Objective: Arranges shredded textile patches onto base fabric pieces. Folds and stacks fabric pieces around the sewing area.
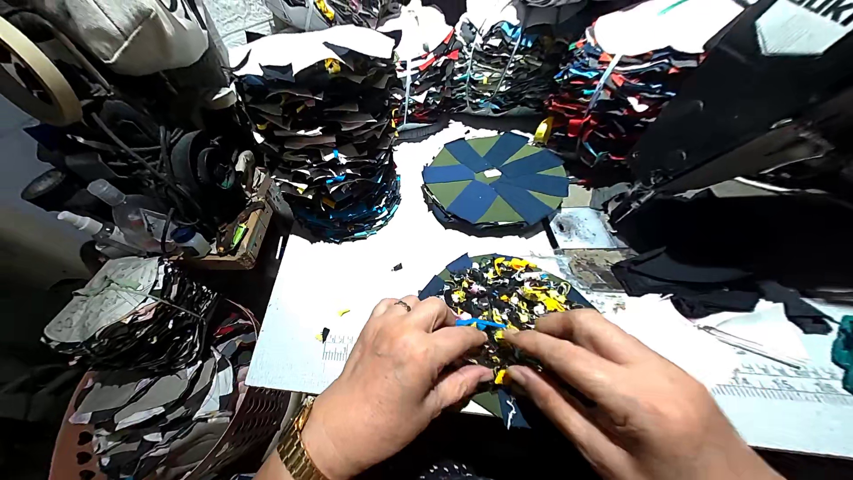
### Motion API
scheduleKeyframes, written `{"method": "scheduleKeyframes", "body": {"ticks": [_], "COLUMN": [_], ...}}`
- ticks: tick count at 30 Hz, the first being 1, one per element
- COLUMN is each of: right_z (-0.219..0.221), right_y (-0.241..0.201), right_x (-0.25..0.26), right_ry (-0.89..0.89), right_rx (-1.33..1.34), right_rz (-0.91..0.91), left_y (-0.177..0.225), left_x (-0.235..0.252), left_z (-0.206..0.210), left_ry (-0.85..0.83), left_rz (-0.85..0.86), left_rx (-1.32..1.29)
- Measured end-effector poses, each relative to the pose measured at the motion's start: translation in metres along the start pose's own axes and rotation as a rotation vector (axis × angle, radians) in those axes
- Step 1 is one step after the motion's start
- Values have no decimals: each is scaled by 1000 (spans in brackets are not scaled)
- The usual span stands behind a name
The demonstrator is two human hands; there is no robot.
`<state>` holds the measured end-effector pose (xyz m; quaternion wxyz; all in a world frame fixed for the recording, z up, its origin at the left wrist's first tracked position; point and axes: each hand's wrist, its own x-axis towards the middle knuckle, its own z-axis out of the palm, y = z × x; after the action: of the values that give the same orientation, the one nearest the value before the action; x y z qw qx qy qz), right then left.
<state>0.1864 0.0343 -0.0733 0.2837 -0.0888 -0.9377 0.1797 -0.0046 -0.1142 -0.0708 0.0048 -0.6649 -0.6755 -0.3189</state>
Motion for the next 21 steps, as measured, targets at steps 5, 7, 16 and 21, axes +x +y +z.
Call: {"method": "scheduleKeyframes", "body": {"ticks": [5, 7, 16, 21], "right_z": [8, 1, 10, 28], "right_y": [8, 10, -2, 3], "right_x": [-2, -2, 9, 16], "right_ry": [-15, -23, 32, 9], "right_rx": [-20, -20, 12, -38], "right_rz": [-22, 5, -34, -85], "left_y": [-12, -14, -16, -19], "left_x": [-4, -6, -4, -5], "left_z": [-7, -8, -14, -13], "left_ry": [8, 12, 99, 46], "left_rz": [-52, -70, -122, -204], "left_rx": [87, 91, 88, 177]}}
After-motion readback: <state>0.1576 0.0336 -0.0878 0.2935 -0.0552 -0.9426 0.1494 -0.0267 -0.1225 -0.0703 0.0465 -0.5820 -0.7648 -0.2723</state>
